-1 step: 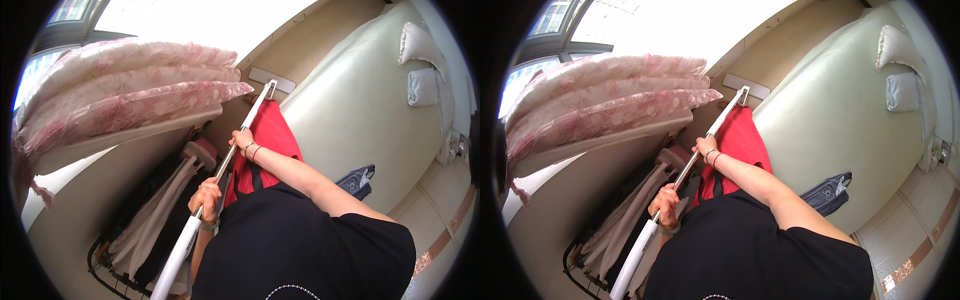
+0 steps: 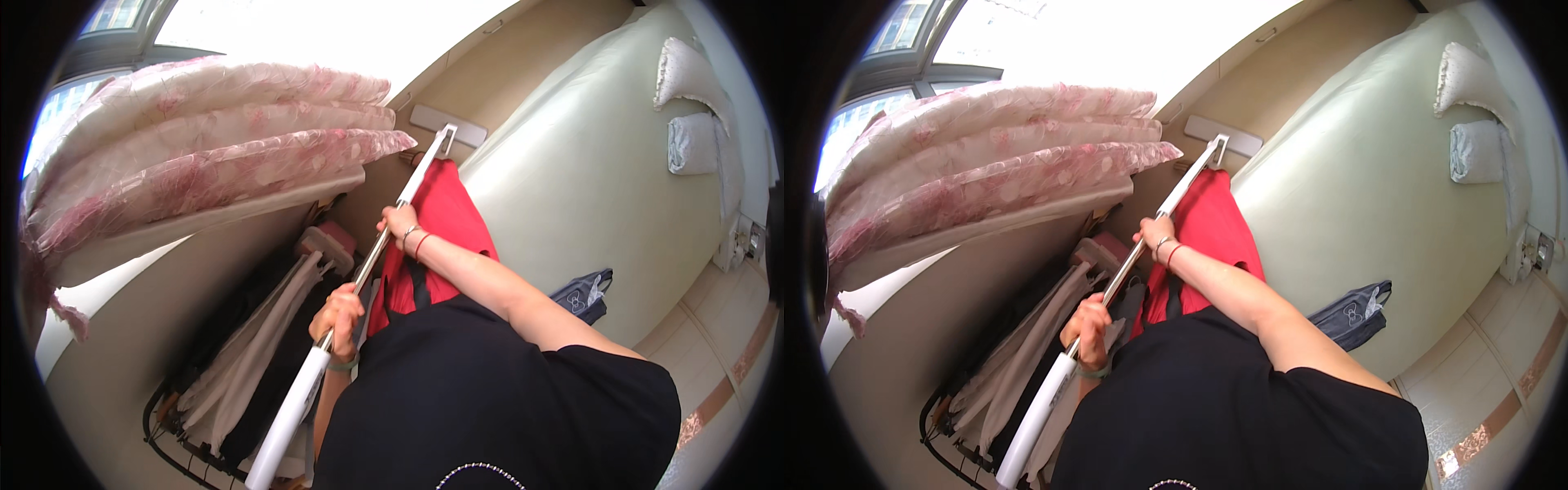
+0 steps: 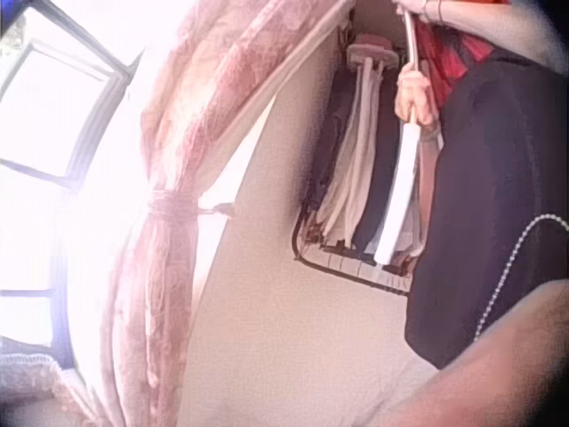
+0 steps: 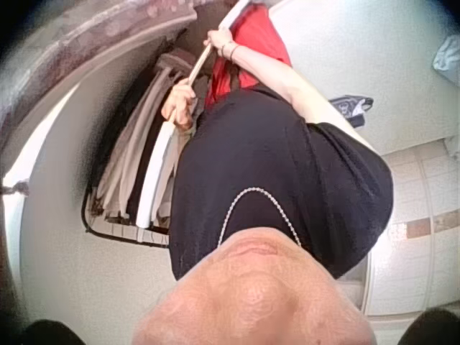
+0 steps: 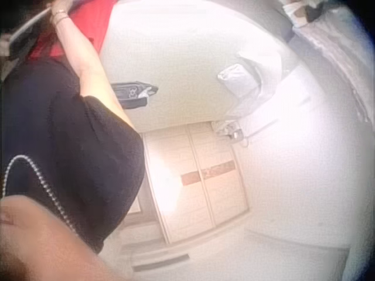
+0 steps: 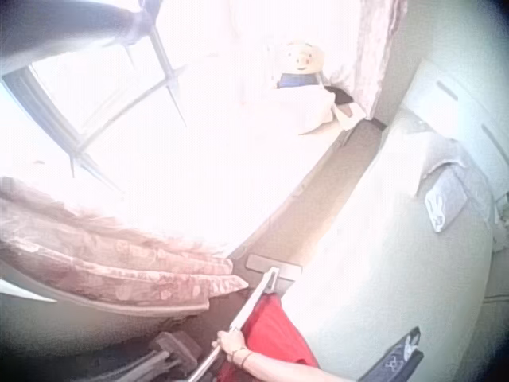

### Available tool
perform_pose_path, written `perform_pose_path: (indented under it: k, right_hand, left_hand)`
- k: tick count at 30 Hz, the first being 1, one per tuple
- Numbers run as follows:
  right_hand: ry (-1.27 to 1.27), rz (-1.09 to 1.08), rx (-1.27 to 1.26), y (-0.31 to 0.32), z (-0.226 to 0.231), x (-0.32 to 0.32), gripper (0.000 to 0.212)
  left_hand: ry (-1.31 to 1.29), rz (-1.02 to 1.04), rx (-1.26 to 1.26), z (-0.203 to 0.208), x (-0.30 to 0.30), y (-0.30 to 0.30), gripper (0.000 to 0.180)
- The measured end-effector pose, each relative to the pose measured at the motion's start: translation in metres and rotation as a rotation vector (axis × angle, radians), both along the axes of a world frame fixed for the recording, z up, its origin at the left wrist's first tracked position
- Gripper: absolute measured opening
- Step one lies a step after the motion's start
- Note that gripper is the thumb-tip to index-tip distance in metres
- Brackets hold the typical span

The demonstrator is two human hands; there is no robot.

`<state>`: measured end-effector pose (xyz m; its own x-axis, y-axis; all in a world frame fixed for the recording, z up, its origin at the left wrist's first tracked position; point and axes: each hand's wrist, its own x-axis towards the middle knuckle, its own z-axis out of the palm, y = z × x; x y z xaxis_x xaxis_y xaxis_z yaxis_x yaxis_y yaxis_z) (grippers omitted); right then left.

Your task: The person mops the tiled floor of a bedroom using a white flat mop. They move the mop back and forth across the floor, cleaning the area between a bed and a clothing rack, and around a standing fan.

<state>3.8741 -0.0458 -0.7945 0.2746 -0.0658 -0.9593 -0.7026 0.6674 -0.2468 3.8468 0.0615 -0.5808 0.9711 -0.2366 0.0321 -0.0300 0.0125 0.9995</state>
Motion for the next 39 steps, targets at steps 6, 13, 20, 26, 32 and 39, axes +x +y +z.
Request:
perform_pose_path:
  k: [6, 13, 20, 26, 32, 39]
  right_hand:
    - [-0.021, 0.108, -0.165, -0.133, -0.036, 0.053, 0.01]
    - [-0.031, -0.092, -0.045, -0.281, -0.069, 0.098, 0.005]
    - [-0.061, -0.194, 0.167, -0.263, -0.062, 0.062, 0.007]
    - [-0.062, -0.094, 0.052, -0.142, -0.038, 0.035, 0.005]
    - [0.0, 0.16, 0.168, -0.04, -0.035, -0.05, 0.005]
    - [0.074, 0.413, 0.181, 0.022, -0.042, -0.106, 0.006]
  left_hand:
    - [-0.011, -0.122, -0.031, -0.068, 0.045, -0.08, 0.017]
    - [-0.121, -0.262, -0.128, -0.097, 0.117, -0.204, 0.02]
    - [-0.149, -0.347, -0.081, -0.08, 0.09, -0.189, 0.024]
    - [-0.125, -0.229, 0.001, -0.038, 0.048, -0.096, 0.024]
    - [-0.062, -0.064, 0.151, -0.014, -0.065, -0.02, 0.023]
    - [-0.015, 0.263, 0.175, -0.029, -0.148, 0.009, 0.023]
